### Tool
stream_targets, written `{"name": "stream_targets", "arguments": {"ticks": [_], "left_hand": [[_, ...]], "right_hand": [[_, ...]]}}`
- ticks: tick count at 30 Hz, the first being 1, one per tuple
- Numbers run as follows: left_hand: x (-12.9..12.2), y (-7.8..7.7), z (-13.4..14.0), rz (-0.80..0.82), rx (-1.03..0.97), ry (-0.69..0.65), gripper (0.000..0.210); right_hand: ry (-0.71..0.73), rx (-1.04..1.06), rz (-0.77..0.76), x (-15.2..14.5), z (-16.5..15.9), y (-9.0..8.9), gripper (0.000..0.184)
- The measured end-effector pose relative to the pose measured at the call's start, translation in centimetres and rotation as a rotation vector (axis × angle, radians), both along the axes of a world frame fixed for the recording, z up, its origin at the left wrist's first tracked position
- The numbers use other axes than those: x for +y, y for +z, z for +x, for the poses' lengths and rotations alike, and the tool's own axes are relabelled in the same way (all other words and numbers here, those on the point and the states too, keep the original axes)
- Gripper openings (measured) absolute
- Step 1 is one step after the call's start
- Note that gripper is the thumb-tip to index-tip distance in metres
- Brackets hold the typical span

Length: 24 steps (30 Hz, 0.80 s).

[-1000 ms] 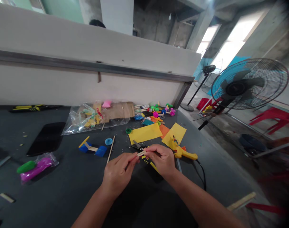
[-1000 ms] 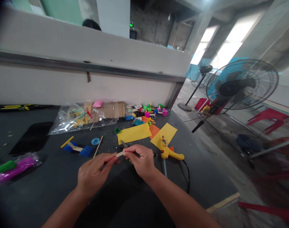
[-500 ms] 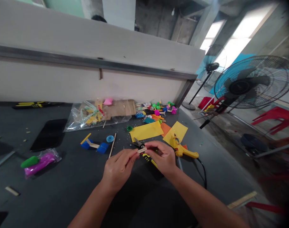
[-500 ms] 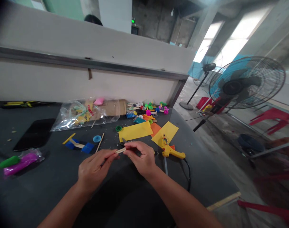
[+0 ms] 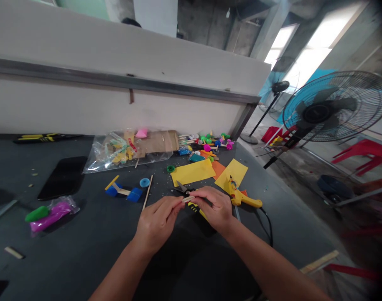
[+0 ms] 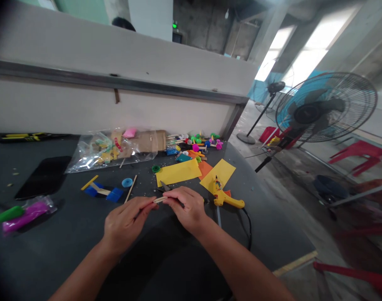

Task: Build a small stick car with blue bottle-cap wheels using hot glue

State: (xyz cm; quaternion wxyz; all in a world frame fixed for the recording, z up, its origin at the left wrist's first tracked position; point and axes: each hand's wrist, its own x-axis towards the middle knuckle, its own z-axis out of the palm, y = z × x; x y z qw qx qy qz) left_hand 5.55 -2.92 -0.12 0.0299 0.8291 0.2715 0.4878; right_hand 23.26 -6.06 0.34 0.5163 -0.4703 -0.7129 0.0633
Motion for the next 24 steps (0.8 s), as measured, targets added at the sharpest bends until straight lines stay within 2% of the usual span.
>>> {"name": "stream_targets", "arguments": {"ticks": [4,8,16,24], "left_hand": [[-0.2,0.0,0.1,-0.005,-0.005,0.018,0.01],[-0.4,0.0,0.1,-0.024,-0.004,0.02,0.009],[-0.2,-0.5,-0.1,-0.067,-0.002,0.0,0.008],[0.5,-0.5,-0.2,-0.206,-0.096,0.0,0.014]], "right_hand": [[0.009,-0.035,0.113,0.1,-0.1,0.3,0.01],[0.01,-0.046,0.153,0.0,-0.2,0.4,0.008],[0.011,-0.029,0.131,0.0,-0.3,0.2,0.008],[-0.04,0.043,0.062,0.1,-0.4,-0.8,0.007]]}}
